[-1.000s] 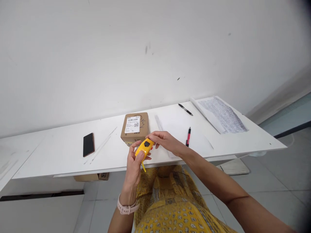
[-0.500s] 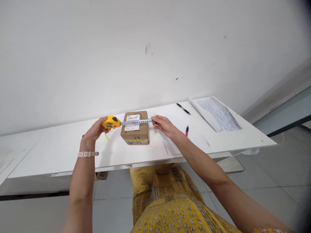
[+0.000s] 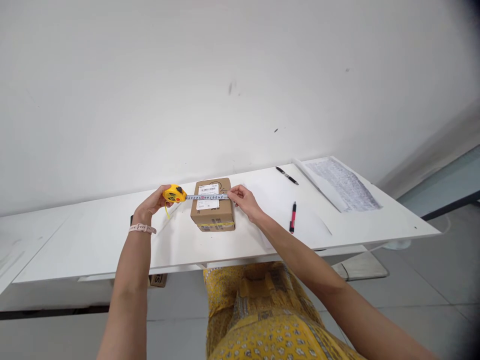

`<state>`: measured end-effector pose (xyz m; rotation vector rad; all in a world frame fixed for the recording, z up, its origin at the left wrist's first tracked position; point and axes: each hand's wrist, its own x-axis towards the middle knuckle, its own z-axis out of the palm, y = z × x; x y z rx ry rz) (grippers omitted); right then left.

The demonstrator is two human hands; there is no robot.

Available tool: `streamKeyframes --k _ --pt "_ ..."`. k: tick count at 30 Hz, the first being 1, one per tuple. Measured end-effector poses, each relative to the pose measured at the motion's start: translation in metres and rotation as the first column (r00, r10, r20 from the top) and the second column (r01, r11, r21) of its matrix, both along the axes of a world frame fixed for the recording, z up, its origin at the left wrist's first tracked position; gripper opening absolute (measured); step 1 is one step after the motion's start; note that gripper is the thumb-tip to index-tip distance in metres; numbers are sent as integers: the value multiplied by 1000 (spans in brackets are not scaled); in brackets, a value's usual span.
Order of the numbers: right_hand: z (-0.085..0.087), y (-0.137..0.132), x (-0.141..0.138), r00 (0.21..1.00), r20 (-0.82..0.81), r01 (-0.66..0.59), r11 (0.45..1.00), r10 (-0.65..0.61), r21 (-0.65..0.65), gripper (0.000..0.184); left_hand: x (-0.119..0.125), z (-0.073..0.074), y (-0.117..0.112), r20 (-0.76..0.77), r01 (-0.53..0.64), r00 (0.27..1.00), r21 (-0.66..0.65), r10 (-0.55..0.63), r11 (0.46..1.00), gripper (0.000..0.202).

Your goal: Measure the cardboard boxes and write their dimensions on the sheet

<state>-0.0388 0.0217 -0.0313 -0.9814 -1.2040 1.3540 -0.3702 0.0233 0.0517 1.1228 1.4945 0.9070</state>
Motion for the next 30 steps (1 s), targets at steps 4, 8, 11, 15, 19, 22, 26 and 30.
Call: streamKeyframes --k 4,8,11,15,19,22,26,30 --pt "1 7 -1 1000 27 4 1000 -3 -15 37 5 -1 -6 8 75 997 29 -75 997 43" --pt "2 13 4 996 86 -23 999 26 -38 36 10 -1 -15 -33 144 989 31 -143 989 47" --pt "6 15 8 990 134 -48 998 53 -36 34 13 0 -21 -84 205 976 31 -201 978 49" --pt "9 15 10 983 166 -72 997 77 -32 31 17 2 -30 -93 179 980 29 -176 983 46" --pt "7 17 11 975 200 -89 996 93 -27 30 19 2 -33 -82 154 985 22 -152 988 46" --pt "9 18 12 958 259 -118 993 120 -23 26 21 3 -32 -87 162 983 27 -159 986 47" --pt "23 19 15 917 357 -189 982 177 0 14 29 10 -33 -93 177 981 49 -171 983 44" --pt "45 15 20 877 436 -228 974 202 7 5 49 15 -58 -49 183 983 113 -179 977 43"
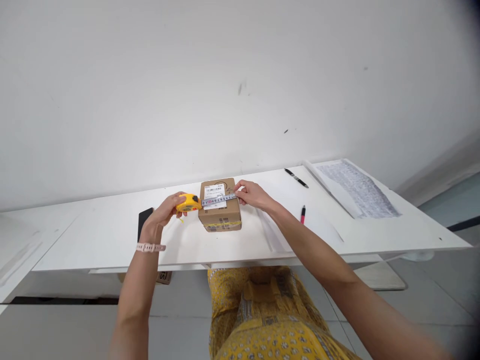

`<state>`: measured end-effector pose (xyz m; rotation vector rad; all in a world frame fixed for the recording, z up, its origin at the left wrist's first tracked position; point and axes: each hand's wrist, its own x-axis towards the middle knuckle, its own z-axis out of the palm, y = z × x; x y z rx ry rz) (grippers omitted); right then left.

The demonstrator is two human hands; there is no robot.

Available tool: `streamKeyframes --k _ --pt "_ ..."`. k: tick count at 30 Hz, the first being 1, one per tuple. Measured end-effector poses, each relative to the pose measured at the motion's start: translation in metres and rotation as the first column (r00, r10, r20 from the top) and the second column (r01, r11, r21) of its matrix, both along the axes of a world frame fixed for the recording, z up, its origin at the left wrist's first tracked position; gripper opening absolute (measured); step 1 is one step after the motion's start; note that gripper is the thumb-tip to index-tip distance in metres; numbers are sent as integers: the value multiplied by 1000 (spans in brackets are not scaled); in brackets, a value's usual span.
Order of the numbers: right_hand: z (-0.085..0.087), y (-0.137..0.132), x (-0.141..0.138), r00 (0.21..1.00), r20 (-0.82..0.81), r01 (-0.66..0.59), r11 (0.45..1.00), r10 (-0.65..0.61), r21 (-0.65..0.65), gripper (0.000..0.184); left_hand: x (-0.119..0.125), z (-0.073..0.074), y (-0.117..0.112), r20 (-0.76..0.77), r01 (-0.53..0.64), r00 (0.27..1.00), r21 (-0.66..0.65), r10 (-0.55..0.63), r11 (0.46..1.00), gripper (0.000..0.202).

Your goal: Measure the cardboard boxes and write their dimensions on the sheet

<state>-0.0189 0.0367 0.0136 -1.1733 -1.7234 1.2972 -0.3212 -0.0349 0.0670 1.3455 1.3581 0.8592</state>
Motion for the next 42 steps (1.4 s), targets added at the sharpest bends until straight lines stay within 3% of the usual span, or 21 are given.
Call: streamKeyframes --k 5,9,13,16,21,24,27,31,35,39,42 --pt "18 -17 -1 973 -116 -203 979 199 -18 5 52 -24 -62 179 -122 976 -27 125 992 67" --pt "24 -32 -8 935 -148 -326 945 321 -8 11 96 -49 -96 339 -319 895 29 291 947 71" --pt "26 -48 -7 934 -158 -315 948 320 56 25 122 -63 -108 474 -429 822 151 315 891 72" --pt "26 -63 -2 906 -131 -395 915 402 77 39 134 -69 -113 498 -437 823 246 274 865 72" --pt "24 -72 7 895 -171 -420 907 412 -10 40 156 -80 -121 497 -446 818 229 290 865 76" --pt "23 -57 9 880 -241 -428 903 409 -32 42 166 -85 -124 503 -461 805 195 315 866 78" --pt "25 -24 6 904 -228 -367 930 361 19 43 171 -89 -130 491 -423 809 102 324 900 78" --pt "28 32 -9 979 -65 -182 976 191 122 42 174 -93 -141 487 -272 826 -95 283 958 75" --pt "20 75 -33 992 117 -75 976 52 202 44 174 -83 -147 563 -130 795 -205 225 970 61" --pt "4 90 -51 984 178 -37 978 0 206 41 165 -66 -144 622 -138 747 -201 235 970 48" --pt "-7 88 -55 989 145 -47 981 19 190 32 157 -63 -144 633 -150 730 -221 259 964 50"
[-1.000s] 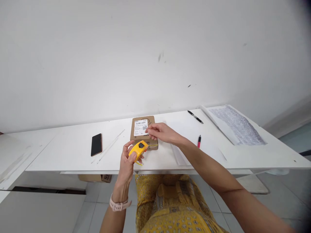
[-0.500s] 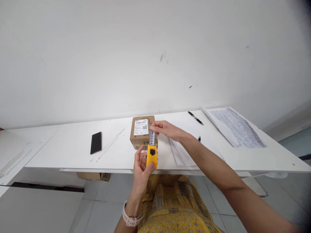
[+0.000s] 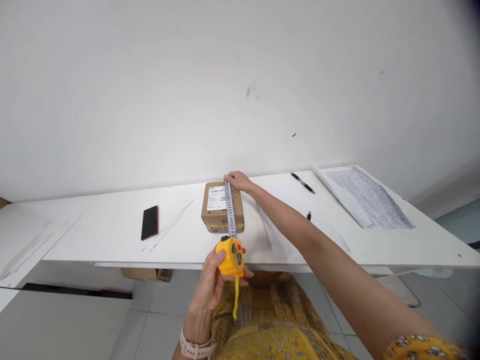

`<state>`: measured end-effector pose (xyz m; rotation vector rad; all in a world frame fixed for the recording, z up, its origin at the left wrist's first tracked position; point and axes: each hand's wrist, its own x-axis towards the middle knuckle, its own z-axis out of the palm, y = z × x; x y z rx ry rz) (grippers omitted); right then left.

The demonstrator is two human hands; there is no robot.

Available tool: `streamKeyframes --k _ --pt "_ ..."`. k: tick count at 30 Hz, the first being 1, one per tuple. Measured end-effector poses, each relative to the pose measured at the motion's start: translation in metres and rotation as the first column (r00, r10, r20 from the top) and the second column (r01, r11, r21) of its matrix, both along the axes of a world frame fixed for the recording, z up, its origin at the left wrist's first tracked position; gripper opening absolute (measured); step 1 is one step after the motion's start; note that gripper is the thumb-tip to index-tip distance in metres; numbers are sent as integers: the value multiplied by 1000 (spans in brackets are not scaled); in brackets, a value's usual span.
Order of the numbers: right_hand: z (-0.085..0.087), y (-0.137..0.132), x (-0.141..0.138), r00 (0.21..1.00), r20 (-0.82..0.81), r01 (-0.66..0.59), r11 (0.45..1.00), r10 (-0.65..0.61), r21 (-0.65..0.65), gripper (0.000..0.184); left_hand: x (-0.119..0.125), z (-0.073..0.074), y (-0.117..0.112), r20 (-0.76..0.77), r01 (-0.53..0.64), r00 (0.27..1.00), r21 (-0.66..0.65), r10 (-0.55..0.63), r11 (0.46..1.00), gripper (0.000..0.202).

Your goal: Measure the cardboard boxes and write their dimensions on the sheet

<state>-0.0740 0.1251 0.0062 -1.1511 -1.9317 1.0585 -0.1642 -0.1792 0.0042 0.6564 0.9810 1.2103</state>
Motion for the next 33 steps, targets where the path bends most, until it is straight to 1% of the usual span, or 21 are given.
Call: streamKeyframes --k 2,3,6,8,14,17,23,27,29,33 --pt "-5 -3 2 998 -60 -35 999 35 -5 23 -5 -4 -3 8 -11 1000 -11 11 1000 51" --pt "-6 -5 4 993 -104 -64 998 63 -10 22 -7 -7 -5 12 -19 1000 -15 19 1000 52" --pt "-9 -8 10 964 -230 -149 988 134 -49 26 -11 -14 -10 27 -20 999 -30 21 999 55" --pt "-9 -7 11 953 -267 -167 983 140 -81 27 -12 -15 -13 35 -6 999 -29 7 1000 55" --pt "-9 -3 9 956 -254 -178 978 147 -106 25 -10 -3 -15 26 19 999 -7 -19 1000 53" --pt "-9 -4 8 958 -258 -161 979 124 -128 26 -8 -1 -15 27 20 999 -8 -20 1000 51" --pt "-10 -8 7 964 -253 -116 986 84 -118 26 -7 -6 -14 43 19 999 8 -19 1000 48" --pt "-11 -9 5 959 -267 -126 985 91 -117 22 -6 -11 -14 65 16 998 12 -16 1000 51" --pt "-10 -10 5 958 -269 -136 983 99 -124 21 -6 -11 -14 73 13 997 13 -14 1000 51" --pt "-9 -11 5 961 -265 -128 980 85 -153 20 -5 -10 -12 63 8 998 8 -9 1000 45"
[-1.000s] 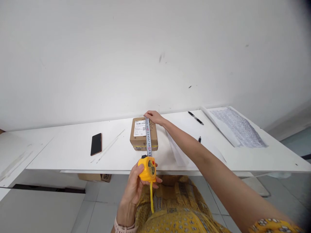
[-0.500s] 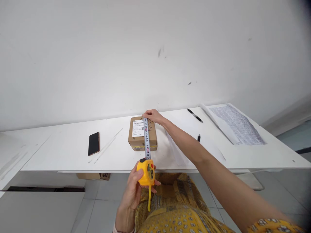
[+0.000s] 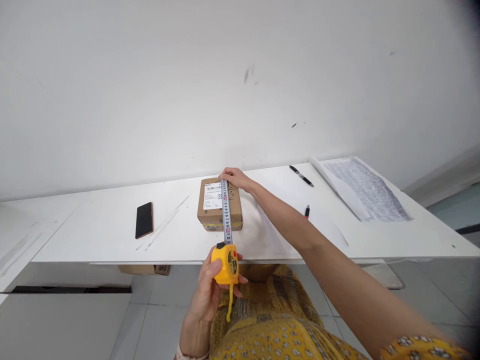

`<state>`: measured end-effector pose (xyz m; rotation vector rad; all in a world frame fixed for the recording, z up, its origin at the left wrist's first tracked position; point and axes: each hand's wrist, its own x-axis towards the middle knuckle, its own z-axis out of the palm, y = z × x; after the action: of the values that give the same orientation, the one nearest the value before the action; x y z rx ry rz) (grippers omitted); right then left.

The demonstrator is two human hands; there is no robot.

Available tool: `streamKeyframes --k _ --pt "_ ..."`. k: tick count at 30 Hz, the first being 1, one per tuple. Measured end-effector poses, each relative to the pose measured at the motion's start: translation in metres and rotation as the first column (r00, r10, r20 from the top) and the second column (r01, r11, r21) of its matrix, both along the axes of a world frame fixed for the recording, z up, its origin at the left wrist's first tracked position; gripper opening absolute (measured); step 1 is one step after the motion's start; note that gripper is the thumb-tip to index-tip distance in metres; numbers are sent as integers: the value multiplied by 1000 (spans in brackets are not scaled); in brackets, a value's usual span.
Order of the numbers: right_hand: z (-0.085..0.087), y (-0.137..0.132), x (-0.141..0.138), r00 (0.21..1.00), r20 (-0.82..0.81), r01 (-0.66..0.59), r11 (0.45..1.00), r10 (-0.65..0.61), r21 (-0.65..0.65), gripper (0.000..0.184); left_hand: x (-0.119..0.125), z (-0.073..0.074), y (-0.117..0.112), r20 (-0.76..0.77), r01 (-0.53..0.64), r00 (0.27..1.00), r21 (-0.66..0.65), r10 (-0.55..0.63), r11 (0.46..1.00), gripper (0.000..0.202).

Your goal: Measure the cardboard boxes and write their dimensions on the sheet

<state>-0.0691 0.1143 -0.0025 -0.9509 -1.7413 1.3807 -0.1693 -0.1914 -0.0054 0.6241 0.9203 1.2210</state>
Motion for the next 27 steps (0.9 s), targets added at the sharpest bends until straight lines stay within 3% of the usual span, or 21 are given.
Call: streamKeyframes --k 6,9,11,13,16,18,22,27 --pt "3 -2 0 1000 5 8 1000 -8 0 22 0 -7 4 -2 -21 1000 25 21 999 52" --pt "3 -9 9 995 -81 67 997 -64 31 35 -8 -9 -3 -25 -67 997 61 69 996 58" --pt "-2 -20 21 970 -184 164 986 -157 23 47 -18 -10 -8 -72 -154 984 137 165 979 65" --pt "-12 -38 35 931 -248 282 959 -266 30 53 -32 -13 -7 -136 -288 936 238 326 927 71" --pt "-34 -73 55 908 -211 395 908 -363 137 52 -56 -25 9 -208 -439 830 328 517 837 74" --pt "-49 -96 63 938 -144 340 912 -314 227 51 -67 -36 26 -234 -453 817 303 526 838 73" --pt "-68 -123 63 988 -22 147 911 -150 385 51 -71 -48 53 -223 -379 876 232 428 896 72" --pt "-56 -130 61 987 39 124 882 -159 455 62 -64 -37 52 -200 -301 912 265 357 916 70"
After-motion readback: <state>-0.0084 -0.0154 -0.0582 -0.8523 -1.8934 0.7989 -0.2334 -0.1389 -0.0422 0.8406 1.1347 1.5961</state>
